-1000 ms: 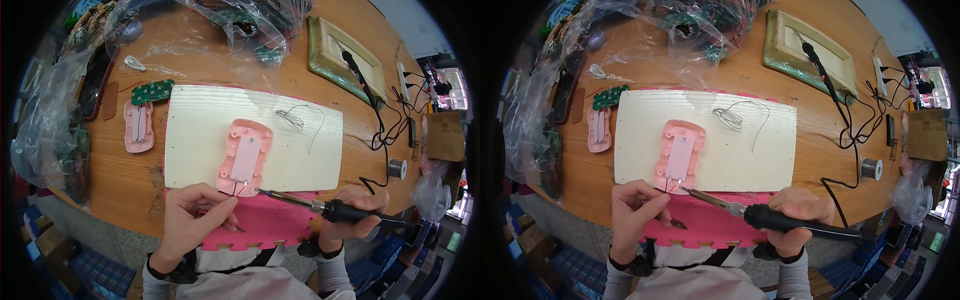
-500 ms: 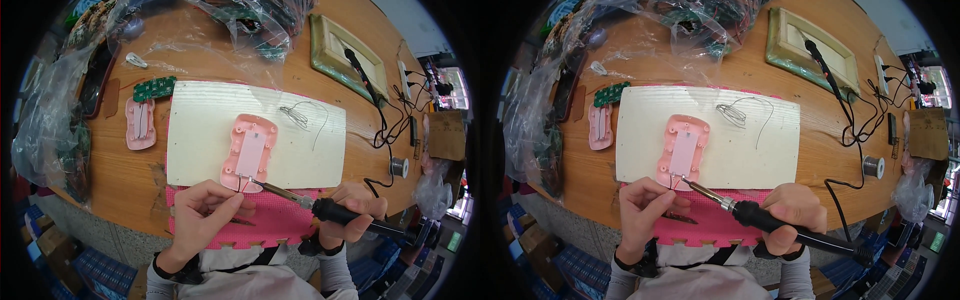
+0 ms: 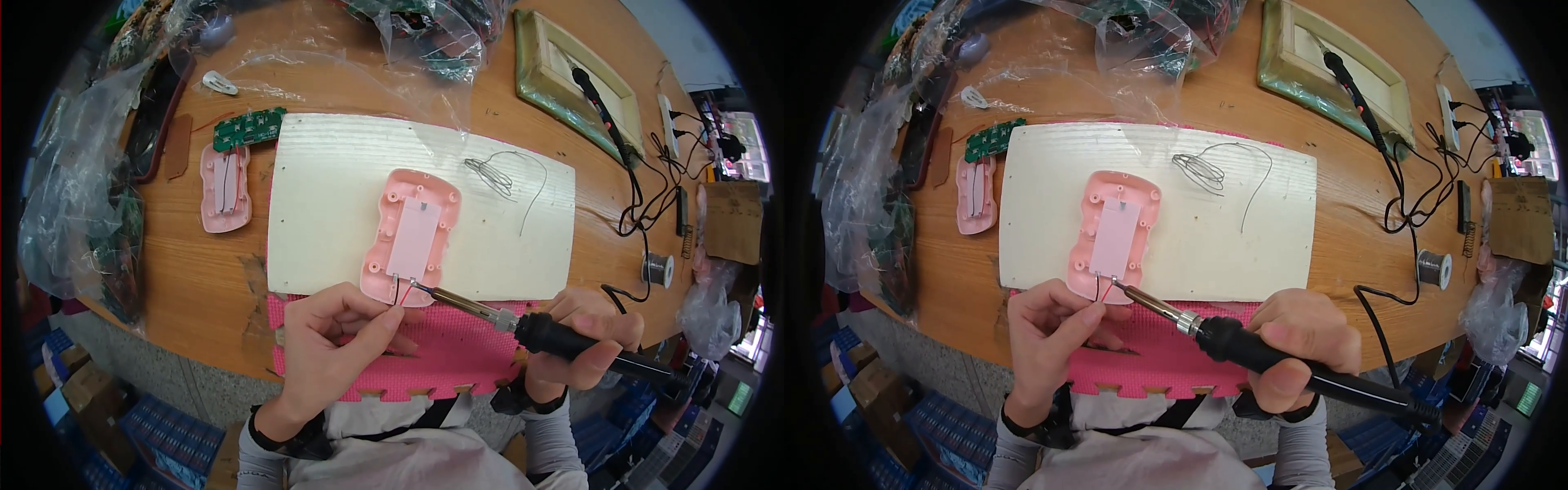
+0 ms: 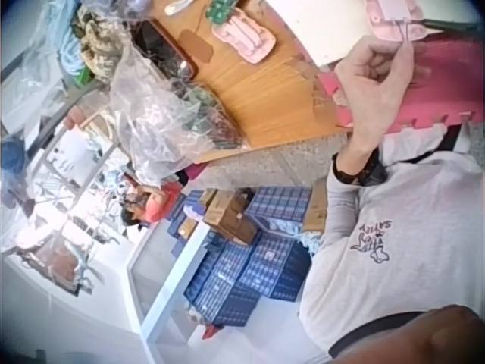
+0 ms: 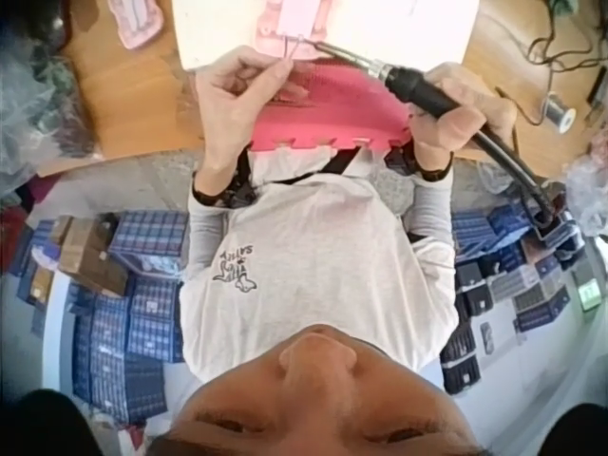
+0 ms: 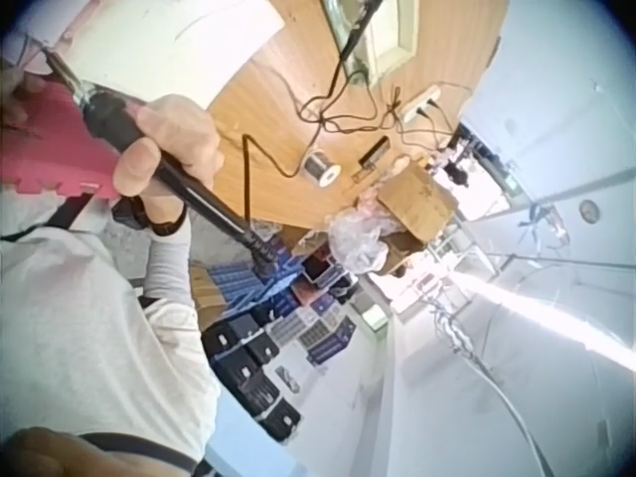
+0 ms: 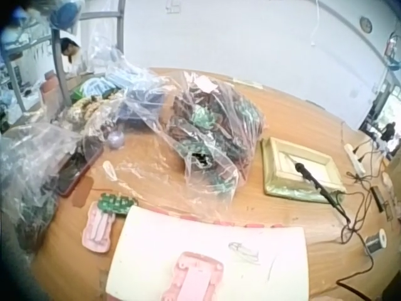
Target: Soldering wires to a small electronic component inside a pink plastic casing.
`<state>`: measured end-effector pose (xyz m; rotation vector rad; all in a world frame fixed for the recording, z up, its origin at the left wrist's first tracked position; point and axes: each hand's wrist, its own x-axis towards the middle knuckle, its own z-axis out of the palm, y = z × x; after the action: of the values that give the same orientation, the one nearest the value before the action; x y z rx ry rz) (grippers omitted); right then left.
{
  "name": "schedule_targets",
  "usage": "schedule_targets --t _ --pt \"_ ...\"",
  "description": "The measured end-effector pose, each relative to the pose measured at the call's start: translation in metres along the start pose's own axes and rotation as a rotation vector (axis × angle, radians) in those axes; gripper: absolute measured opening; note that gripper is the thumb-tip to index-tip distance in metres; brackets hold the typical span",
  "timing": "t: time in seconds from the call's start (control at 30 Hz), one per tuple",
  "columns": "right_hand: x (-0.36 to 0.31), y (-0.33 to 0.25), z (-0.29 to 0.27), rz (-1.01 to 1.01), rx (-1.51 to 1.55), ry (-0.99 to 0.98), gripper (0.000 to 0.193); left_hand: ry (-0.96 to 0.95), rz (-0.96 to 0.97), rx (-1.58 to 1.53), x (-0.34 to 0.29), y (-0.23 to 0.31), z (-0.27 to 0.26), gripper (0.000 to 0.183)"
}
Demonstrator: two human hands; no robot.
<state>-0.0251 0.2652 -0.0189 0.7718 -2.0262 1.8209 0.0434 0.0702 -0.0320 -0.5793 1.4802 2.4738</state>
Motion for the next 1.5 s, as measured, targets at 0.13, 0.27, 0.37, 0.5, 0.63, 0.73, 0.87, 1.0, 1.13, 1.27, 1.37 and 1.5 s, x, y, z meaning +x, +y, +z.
schedule_targets --t 0.13,0.27,0.37,0.5,0.63,0.73,0.87,1.0,1.13,1.27,1.37,1.5 --pt "0.003 0.005 0.010 -0.097 -0.126 0.064 0.034 0.013 0.001 0.001 0.000 0.000 0.001 0.005" --pt "0.006 0.006 0.009 -0.110 -0.110 -0.012 0.034 0.013 0.004 0.004 0.000 0.001 0.001 0.005" --pt "0.005 0.005 0.006 -0.133 -0.107 -0.014 0.034 0.017 0.012 0.017 0.000 0.001 0.002 0.005" --pt "0.000 0.001 0.001 0.002 -0.006 -0.019 0.034 0.031 0.018 0.009 0.000 0.000 0.003 0.005" --pt "0.001 0.001 0.000 0.005 0.004 -0.028 0.034 0.024 0.013 0.035 0.000 0.000 0.001 0.005" --pt "0.001 0.001 0.000 0.004 0.003 -0.022 0.034 0.006 0.018 0.052 0.000 0.001 0.001 0.005" --pt "0.002 0.002 0.001 0.003 0.027 -0.005 0.033 0.006 0.013 0.035 0.000 0.001 0.001 0.005" --pt "0.003 0.003 0.000 -0.030 0.042 -0.027 0.032 0.007 0.004 0.046 0.001 0.002 0.001 0.005" --pt "0.003 0.005 0.000 -0.091 0.042 -0.035 0.032 0.006 0.005 0.044 0.001 0.002 0.001 0.005" --pt "0.004 0.005 0.000 -0.107 0.033 -0.042 0.032 0.019 -0.004 0.063 0.001 0.004 0.002 0.005" --pt "0.004 0.006 -0.001 -0.129 0.039 -0.037 0.033 0.051 0.009 0.089 0.002 0.002 0.005 0.006" --pt "0.006 0.004 -0.001 -0.153 -0.016 -0.011 0.032 0.082 0.033 0.110 0.002 0.001 0.008 0.008"
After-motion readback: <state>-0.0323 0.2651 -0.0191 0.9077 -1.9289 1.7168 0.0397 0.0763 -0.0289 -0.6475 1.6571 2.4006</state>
